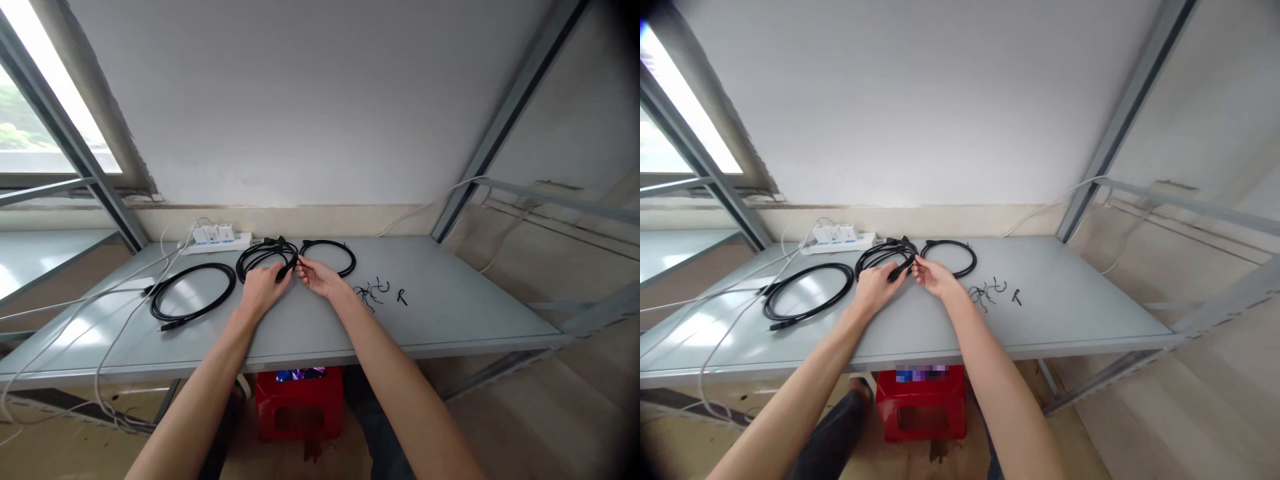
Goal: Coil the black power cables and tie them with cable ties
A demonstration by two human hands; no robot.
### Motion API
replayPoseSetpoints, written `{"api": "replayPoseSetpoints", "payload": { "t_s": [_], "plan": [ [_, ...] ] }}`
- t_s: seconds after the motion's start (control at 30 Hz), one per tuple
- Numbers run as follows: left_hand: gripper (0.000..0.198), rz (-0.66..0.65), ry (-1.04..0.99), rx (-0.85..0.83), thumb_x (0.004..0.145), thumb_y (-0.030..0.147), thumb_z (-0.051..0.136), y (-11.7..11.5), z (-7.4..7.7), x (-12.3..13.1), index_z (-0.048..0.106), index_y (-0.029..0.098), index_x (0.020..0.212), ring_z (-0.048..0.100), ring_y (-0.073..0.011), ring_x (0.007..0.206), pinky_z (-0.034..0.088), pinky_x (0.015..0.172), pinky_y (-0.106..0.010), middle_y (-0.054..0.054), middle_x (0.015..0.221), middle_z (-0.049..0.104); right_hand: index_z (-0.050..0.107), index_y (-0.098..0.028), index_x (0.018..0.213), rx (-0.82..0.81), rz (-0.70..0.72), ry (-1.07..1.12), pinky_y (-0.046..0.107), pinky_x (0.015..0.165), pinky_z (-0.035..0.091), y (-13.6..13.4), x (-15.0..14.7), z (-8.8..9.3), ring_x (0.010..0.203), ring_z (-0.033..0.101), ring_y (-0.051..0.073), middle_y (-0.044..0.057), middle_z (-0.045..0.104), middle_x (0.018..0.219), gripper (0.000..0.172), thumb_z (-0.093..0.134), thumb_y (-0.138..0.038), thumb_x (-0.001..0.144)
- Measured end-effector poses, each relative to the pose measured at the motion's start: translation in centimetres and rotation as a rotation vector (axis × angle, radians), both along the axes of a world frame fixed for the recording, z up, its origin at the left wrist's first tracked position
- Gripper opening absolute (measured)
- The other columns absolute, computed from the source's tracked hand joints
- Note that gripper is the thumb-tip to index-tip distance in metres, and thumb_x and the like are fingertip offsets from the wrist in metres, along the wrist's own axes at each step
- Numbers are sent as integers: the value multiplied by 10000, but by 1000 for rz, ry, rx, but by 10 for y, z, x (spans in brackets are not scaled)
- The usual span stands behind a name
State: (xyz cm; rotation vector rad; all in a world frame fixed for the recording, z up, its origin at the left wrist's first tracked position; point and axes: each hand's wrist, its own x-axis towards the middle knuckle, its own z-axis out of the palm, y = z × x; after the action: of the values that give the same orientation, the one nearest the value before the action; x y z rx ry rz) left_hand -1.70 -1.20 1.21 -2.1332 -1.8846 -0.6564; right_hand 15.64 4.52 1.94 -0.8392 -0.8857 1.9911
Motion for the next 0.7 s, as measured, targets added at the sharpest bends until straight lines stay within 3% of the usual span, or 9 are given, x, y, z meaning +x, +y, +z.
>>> {"api": "replayPoseSetpoints", "payload": {
  "t_s": [0.23, 0.37, 0.43, 0.6, 0.7],
  "plan": [
    [415, -1, -27, 11, 1012, 560, 453, 1, 0, 1, 698, 242, 908, 695, -209, 710, 352, 627, -291, -50, 718, 724, 604, -162, 762, 98, -5, -5, 167, 481, 443, 2, 1, -3, 514, 468, 58, -39, 550, 642, 225, 775, -232, 892],
    [425, 0, -53, 20, 1008, 567, 454, 3, -2, -1, 697, 234, 906, 695, -214, 725, 349, 638, -291, -57, 731, 727, 547, -190, 753, 248, -59, -77, 180, 430, 300, 4, -2, -9, 468, 354, 43, -73, 498, 621, 325, 838, -326, 802],
    [419, 2, -63, 33, 1006, 563, 458, 3, -1, -1, 699, 233, 909, 695, -217, 729, 352, 643, -294, -57, 727, 724, 544, -200, 768, 369, -113, -164, 192, 434, 252, 4, -4, -11, 468, 327, 51, -75, 488, 618, 322, 814, -373, 801],
    [411, 3, -82, 42, 999, 563, 471, 2, 0, -1, 707, 238, 914, 698, -227, 731, 367, 646, -298, -54, 720, 722, 543, -220, 793, 860, -313, -489, 241, 598, 390, 4, -6, -14, 611, 487, 128, -32, 535, 669, 168, 647, -321, 878],
    [407, 15, -79, 36, 993, 564, 481, 2, 0, 0, 712, 240, 911, 702, -229, 743, 371, 646, -297, -53, 724, 724, 537, -231, 802, 1073, -400, -724, 265, 633, 376, 2, -6, -16, 640, 489, 157, -21, 543, 684, 112, 549, -251, 911]
  ]
}}
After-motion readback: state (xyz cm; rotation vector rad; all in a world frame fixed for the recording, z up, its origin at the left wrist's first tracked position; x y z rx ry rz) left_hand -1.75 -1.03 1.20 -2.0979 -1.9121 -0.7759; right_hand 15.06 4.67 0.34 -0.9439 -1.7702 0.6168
